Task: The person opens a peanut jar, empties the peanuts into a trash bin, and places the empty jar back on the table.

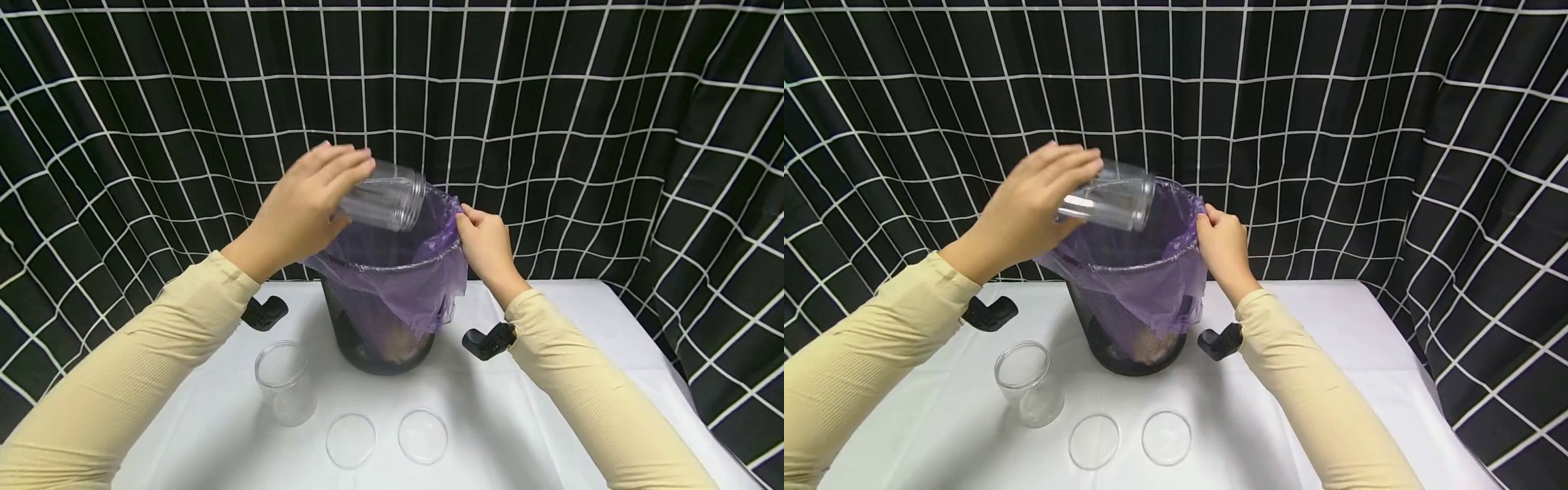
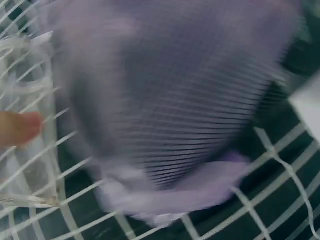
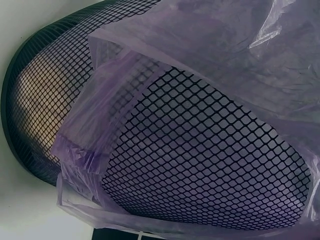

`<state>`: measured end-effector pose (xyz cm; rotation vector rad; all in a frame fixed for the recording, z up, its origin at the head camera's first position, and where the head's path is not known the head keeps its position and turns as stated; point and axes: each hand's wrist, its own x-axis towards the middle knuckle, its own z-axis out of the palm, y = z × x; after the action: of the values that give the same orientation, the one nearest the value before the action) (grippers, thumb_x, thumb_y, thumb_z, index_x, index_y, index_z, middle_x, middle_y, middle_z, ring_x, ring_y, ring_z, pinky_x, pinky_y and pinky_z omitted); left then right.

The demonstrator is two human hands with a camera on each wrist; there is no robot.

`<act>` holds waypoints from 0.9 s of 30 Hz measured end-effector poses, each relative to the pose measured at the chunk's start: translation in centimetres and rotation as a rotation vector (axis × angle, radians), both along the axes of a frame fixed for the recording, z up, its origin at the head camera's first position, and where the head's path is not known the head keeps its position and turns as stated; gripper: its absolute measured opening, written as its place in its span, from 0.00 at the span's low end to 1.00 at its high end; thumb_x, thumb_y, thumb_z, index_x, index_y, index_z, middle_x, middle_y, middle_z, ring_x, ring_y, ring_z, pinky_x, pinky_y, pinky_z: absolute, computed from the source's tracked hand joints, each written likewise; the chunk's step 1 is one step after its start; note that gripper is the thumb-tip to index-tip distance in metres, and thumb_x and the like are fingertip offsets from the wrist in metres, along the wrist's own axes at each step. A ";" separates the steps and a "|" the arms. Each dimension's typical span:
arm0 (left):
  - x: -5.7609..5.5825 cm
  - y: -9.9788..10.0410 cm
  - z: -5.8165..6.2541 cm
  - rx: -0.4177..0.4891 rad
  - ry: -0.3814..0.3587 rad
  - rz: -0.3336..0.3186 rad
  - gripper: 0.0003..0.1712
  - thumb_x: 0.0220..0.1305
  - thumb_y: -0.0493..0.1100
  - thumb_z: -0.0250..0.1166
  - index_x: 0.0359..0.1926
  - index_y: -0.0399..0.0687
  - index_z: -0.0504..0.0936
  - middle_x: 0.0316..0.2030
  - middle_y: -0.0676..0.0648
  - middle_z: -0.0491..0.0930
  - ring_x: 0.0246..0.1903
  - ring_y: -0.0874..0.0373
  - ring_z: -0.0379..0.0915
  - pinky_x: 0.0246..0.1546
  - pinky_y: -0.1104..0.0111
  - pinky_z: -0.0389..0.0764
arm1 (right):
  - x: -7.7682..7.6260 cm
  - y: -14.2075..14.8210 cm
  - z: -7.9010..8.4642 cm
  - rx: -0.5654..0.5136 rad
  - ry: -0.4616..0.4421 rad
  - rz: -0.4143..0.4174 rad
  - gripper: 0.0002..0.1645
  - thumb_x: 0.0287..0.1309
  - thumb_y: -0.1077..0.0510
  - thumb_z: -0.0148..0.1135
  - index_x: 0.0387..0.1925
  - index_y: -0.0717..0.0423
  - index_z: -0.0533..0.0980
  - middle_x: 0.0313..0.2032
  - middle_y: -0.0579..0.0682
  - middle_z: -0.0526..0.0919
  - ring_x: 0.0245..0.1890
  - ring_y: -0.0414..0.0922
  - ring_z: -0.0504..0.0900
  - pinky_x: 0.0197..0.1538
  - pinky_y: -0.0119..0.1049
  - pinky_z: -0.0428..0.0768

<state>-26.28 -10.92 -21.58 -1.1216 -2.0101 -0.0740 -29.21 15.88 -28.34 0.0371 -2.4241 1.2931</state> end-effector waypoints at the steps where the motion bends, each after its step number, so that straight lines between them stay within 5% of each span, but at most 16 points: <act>1: 0.0 0.0 -0.1 -0.010 -0.005 0.008 0.39 0.47 0.31 0.76 0.63 0.36 0.74 0.63 0.39 0.76 0.66 0.42 0.69 0.78 0.59 0.59 | -0.1 0.0 0.0 0.002 -0.004 0.003 0.26 0.71 0.54 0.48 0.63 0.64 0.73 0.65 0.56 0.74 0.70 0.53 0.69 0.70 0.51 0.72; 11: -0.4 -0.2 -1.1 -0.101 -0.071 0.068 0.38 0.49 0.31 0.74 0.64 0.37 0.74 0.64 0.40 0.76 0.66 0.43 0.69 0.77 0.56 0.61 | -0.2 0.0 0.4 -0.023 -0.014 -0.004 0.26 0.70 0.54 0.49 0.63 0.63 0.73 0.65 0.55 0.74 0.71 0.53 0.68 0.73 0.50 0.69; 27: 3.1 -2.2 -2.4 0.162 0.013 0.178 0.39 0.47 0.37 0.77 0.63 0.39 0.75 0.61 0.40 0.79 0.58 0.40 0.73 0.62 0.49 0.74 | -0.1 0.1 -0.2 -0.061 -0.002 -0.021 0.26 0.70 0.53 0.50 0.63 0.62 0.73 0.63 0.56 0.76 0.69 0.52 0.71 0.68 0.51 0.74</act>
<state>-23.21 -13.14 -23.96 -0.8375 -2.0441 -0.1351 -29.34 16.02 -28.55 -0.0059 -2.3786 1.3580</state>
